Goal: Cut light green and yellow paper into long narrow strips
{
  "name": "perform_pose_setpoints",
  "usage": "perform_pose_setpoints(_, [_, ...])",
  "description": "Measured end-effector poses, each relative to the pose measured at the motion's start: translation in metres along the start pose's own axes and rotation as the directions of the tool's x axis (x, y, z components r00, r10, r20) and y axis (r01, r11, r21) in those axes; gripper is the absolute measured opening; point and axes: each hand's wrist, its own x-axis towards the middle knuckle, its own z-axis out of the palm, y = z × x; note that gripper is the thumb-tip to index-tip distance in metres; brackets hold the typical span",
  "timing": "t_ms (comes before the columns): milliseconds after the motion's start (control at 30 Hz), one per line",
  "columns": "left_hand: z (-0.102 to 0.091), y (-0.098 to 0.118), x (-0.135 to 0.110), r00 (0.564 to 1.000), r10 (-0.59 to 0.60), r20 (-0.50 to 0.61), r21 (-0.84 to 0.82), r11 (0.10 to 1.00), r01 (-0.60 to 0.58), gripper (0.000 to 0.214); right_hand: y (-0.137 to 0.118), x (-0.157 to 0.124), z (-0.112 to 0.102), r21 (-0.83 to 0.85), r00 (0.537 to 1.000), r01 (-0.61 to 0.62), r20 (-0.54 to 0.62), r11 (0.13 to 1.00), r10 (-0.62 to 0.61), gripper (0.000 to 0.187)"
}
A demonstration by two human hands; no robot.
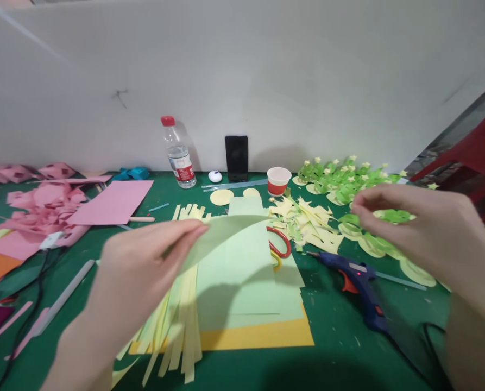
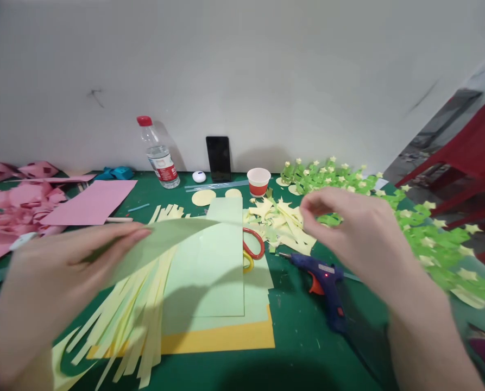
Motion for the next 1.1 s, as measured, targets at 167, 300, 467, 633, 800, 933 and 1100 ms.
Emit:
perform_pose_setpoints(167, [-0.006, -0.006, 0.004, 0.998, -0.058, 0.033, -0.065, 0.996, 0.060, 0.024, 0.000, -0.001, -0.001, 0.133, 0.964, -0.242, -0.083, 0.961, 0.254, 0.010])
perform_pose_setpoints(300, [0.004, 0.009, 0.005, 0.995, 0.016, 0.101, -0.127, 0.992, -0.003, 0.024, -0.033, -0.001, 0.008, 0.129, 0.969, -0.125, -0.196, 0.984, 0.149, 0.012])
perform_pose_setpoints(467, [0.014, 0.018, -0.001, 0.977, 0.105, 0.186, -0.209, 0.976, -0.065, 0.022, -0.056, -0.003, 0.024, 0.224, 0.995, 0.097, -0.050, 0.970, -0.088, 0.009])
perform_pose_setpoints(633, [0.017, 0.018, -0.006, 0.953, 0.111, 0.281, -0.177, 0.982, -0.062, 0.019, -0.063, -0.007, 0.034, 0.255, 0.995, 0.096, -0.016, 0.962, -0.095, 0.014])
perform_pose_setpoints(800, [0.035, 0.033, -0.014, 0.943, 0.170, 0.286, -0.197, 0.973, -0.116, 0.014, -0.079, -0.012, 0.040, 0.337, 0.990, 0.128, 0.013, 0.933, -0.141, 0.014])
perform_pose_setpoints(933, [0.044, 0.041, -0.021, 0.938, 0.197, 0.286, -0.199, 0.970, -0.143, 0.021, -0.080, -0.015, 0.042, 0.330, 0.993, 0.086, 0.046, 0.940, -0.107, 0.015])
perform_pose_setpoints(1100, [0.038, 0.035, -0.019, 0.953, 0.164, 0.255, -0.151, 0.980, -0.129, 0.023, -0.068, -0.012, 0.036, 0.282, 0.992, -0.003, 0.124, 0.959, -0.034, 0.013])
